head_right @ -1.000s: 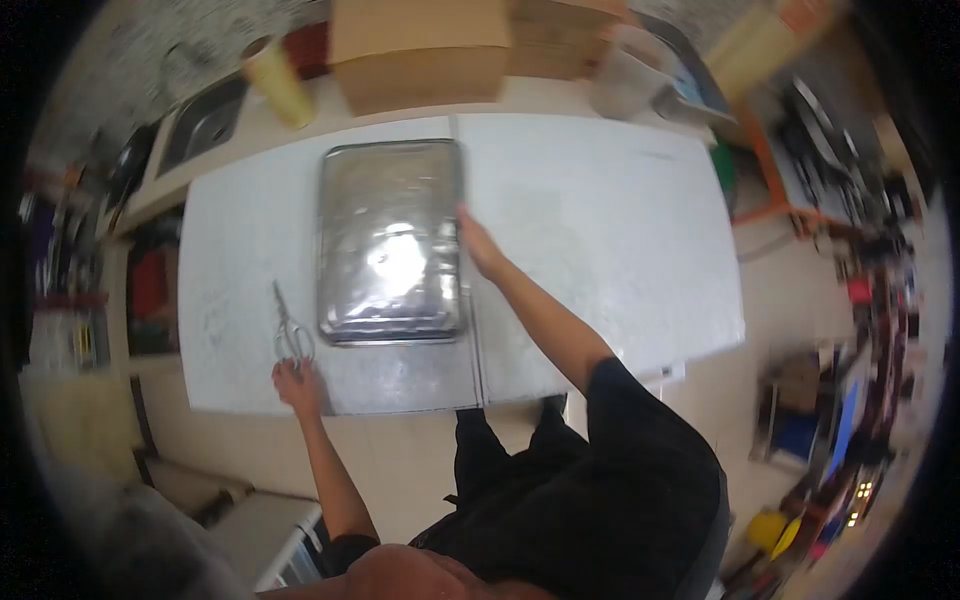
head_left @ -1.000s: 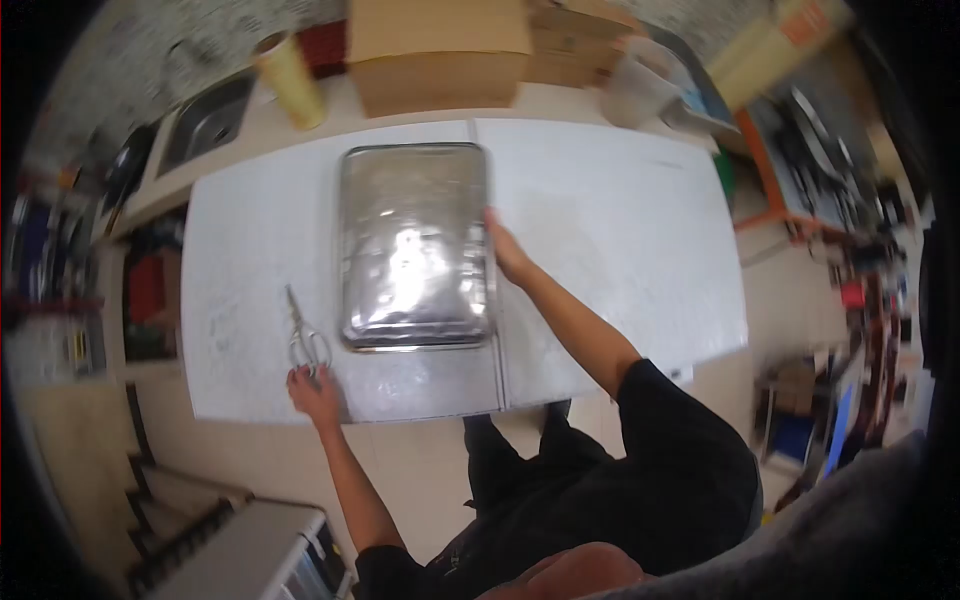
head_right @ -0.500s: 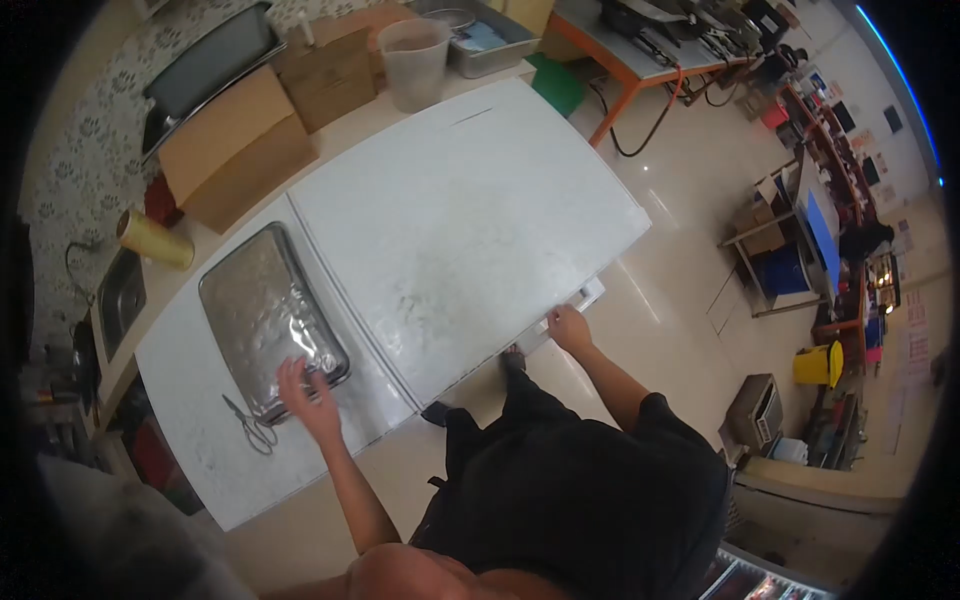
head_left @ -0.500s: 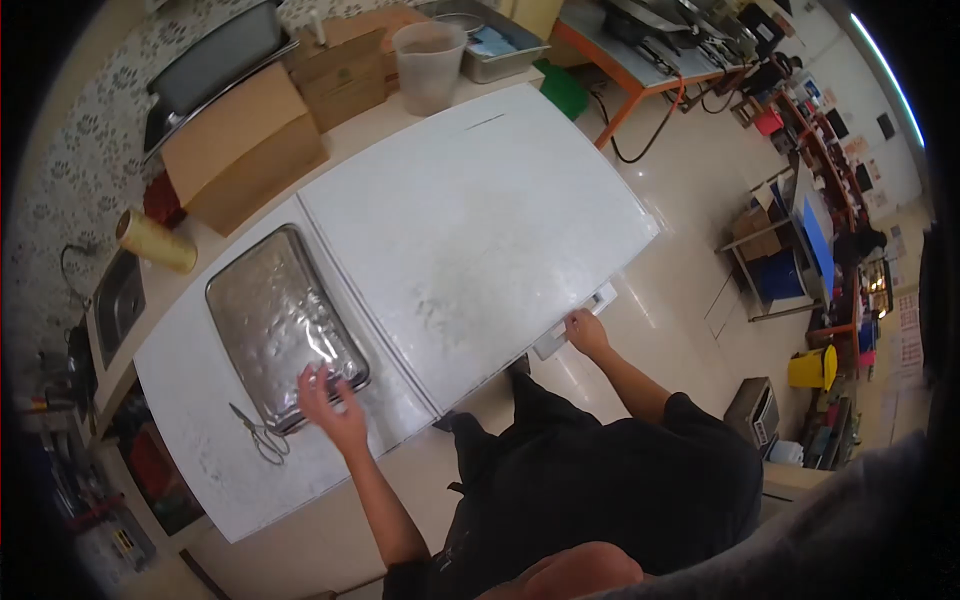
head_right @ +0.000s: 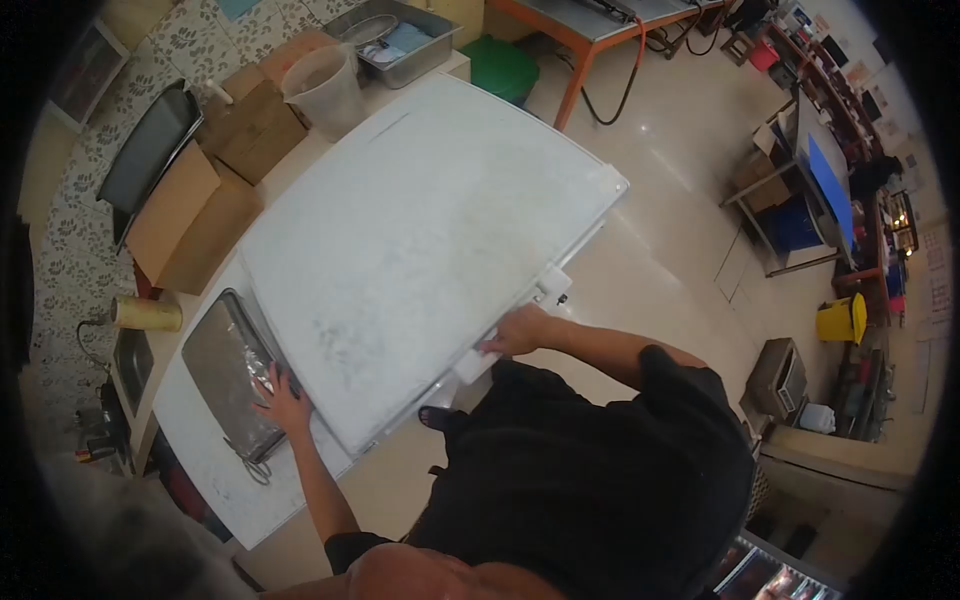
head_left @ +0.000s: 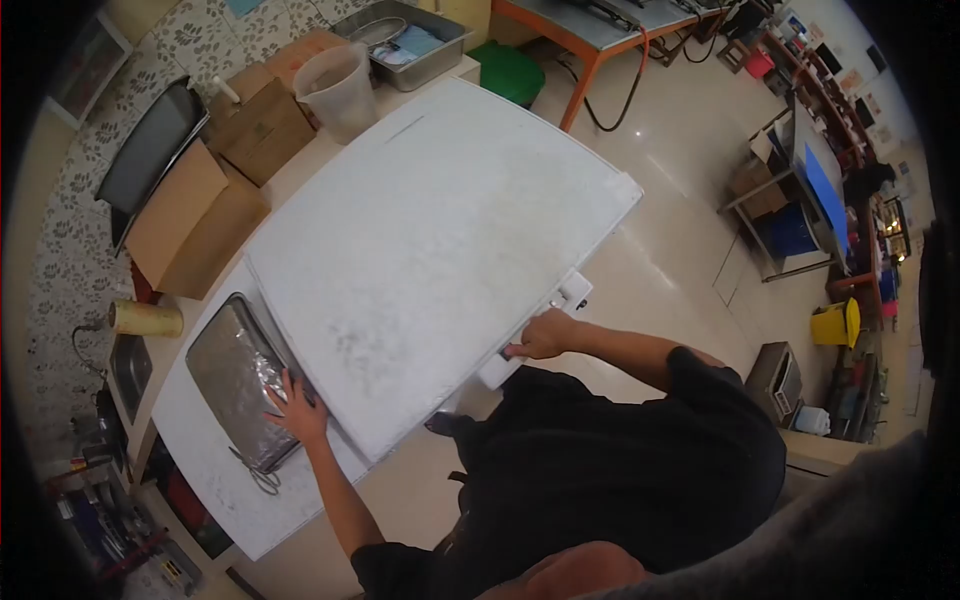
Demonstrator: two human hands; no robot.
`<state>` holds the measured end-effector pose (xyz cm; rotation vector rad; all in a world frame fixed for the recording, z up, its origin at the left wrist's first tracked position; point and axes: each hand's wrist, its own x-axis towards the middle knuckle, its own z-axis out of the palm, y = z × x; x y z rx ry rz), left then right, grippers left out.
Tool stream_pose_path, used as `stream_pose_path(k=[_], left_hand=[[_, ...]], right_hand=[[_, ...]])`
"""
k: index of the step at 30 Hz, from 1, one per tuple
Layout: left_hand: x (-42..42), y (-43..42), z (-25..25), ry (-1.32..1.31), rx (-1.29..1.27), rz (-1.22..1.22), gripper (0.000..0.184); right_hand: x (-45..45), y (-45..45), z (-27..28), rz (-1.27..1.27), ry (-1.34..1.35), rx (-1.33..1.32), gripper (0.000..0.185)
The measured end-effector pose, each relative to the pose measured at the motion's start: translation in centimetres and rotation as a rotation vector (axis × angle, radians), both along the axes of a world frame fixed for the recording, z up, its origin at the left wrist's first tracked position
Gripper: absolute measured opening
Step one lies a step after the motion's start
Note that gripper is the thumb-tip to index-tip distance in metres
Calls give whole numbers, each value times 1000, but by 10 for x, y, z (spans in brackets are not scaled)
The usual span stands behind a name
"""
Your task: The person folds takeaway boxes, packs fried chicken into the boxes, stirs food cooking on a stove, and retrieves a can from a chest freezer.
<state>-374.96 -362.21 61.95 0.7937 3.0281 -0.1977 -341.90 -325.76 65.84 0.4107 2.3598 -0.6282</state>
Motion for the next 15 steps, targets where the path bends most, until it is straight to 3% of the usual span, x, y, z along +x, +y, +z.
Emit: stream_pose_path(k=[5, 9, 11, 12, 15], left_hand=[[-39, -57, -96, 366, 32, -121, 56], [-77, -99, -208, 87, 748, -113, 58], [-31, -36, -72, -114, 123, 147, 49], [-7, -9, -19, -58, 75, 116, 39], [-8, -11, -22, 70, 233, 10, 36]], right_hand=[[-35, 27, 136, 84, 287, 40, 64], [-71, 42, 200, 115, 583, 347, 48], [-94, 52, 220, 114, 842, 384, 52], [-105, 57, 229, 105, 965, 401, 54], [-141, 73, 254, 133, 1217, 508, 51]])
